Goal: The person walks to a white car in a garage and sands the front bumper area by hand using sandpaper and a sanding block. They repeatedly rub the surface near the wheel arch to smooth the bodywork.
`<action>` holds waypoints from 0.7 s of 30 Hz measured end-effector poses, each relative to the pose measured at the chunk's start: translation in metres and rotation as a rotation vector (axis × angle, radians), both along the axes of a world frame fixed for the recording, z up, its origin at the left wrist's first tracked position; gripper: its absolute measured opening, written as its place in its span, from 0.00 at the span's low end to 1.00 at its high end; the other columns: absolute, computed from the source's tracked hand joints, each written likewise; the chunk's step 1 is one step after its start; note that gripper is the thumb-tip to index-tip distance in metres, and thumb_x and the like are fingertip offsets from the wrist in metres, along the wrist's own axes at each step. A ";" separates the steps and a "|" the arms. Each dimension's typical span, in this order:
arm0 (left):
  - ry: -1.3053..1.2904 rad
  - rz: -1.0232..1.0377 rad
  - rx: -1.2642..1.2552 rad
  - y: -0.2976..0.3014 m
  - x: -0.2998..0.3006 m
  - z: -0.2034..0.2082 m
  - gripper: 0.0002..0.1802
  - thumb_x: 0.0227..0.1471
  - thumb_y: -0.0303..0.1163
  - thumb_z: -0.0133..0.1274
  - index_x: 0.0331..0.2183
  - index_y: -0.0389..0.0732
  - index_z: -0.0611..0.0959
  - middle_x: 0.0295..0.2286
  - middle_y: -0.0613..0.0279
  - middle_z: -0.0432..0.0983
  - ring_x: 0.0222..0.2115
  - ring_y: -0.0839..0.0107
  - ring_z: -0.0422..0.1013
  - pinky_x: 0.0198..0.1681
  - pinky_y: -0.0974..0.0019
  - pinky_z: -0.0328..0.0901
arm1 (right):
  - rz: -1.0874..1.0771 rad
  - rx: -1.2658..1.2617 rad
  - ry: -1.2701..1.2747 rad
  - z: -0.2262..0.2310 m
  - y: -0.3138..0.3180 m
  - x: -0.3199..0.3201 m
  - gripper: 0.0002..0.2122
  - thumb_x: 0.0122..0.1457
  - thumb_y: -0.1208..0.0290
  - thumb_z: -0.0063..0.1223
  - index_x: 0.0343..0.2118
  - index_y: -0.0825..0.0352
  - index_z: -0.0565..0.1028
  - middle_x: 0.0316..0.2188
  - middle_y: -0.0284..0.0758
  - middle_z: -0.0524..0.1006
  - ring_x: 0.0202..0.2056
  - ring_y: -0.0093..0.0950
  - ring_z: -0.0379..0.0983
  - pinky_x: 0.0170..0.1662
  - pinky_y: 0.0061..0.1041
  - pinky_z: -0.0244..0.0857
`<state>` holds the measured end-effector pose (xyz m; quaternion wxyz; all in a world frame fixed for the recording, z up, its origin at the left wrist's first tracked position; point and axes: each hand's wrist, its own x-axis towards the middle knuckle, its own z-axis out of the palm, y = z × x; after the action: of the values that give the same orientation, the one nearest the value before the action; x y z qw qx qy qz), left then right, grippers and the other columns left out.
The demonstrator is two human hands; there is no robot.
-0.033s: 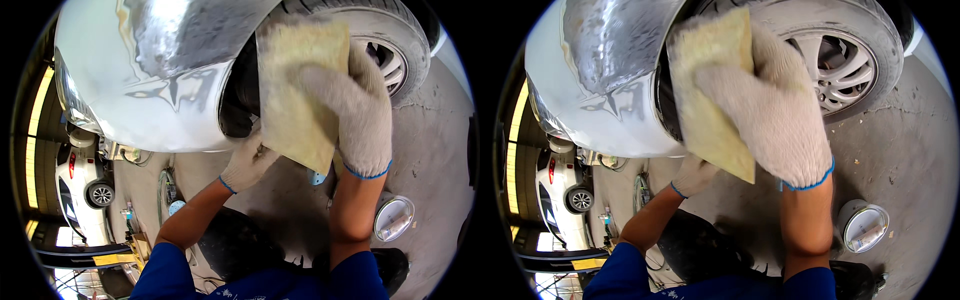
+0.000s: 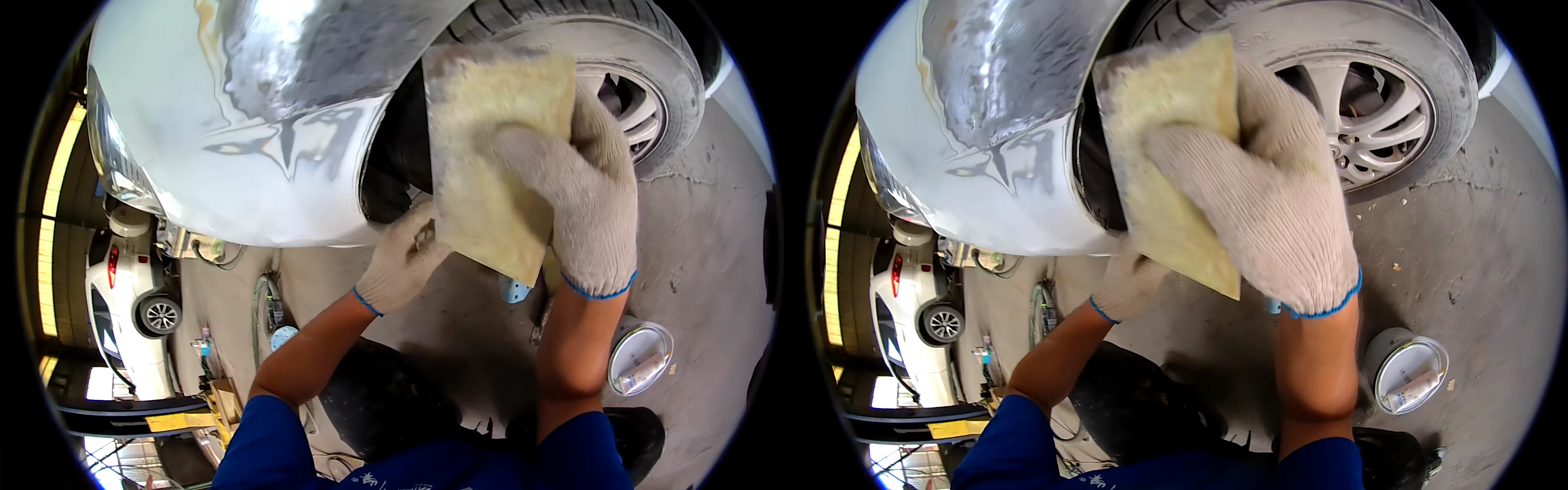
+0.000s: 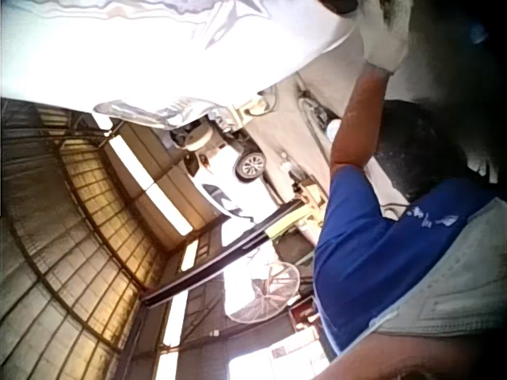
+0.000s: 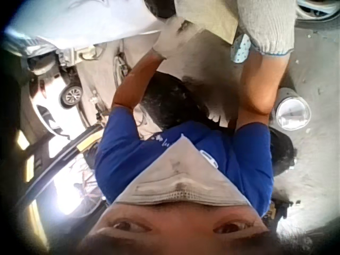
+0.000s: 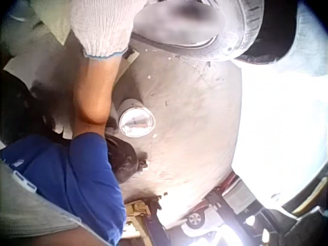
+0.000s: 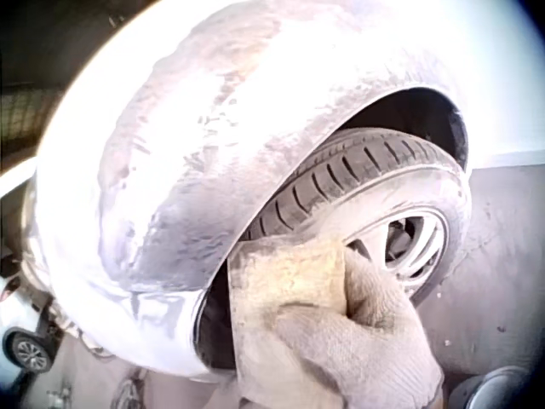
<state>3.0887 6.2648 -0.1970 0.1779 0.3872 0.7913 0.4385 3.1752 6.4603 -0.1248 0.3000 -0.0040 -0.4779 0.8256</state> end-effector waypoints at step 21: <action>-0.440 0.029 1.042 0.093 0.018 0.049 0.20 0.47 0.15 0.47 0.45 0.30 0.75 0.44 0.50 0.73 0.44 0.63 0.70 0.48 0.65 0.66 | -0.506 1.095 -0.152 0.034 -0.018 0.026 0.17 0.53 0.80 0.54 0.48 0.72 0.72 0.41 0.42 0.78 0.45 0.30 0.74 0.53 0.28 0.64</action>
<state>3.1063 6.3574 -0.1483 0.1182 0.3124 0.4195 0.8441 3.2007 6.4424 -0.0910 0.4106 -0.0216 -0.8373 0.3603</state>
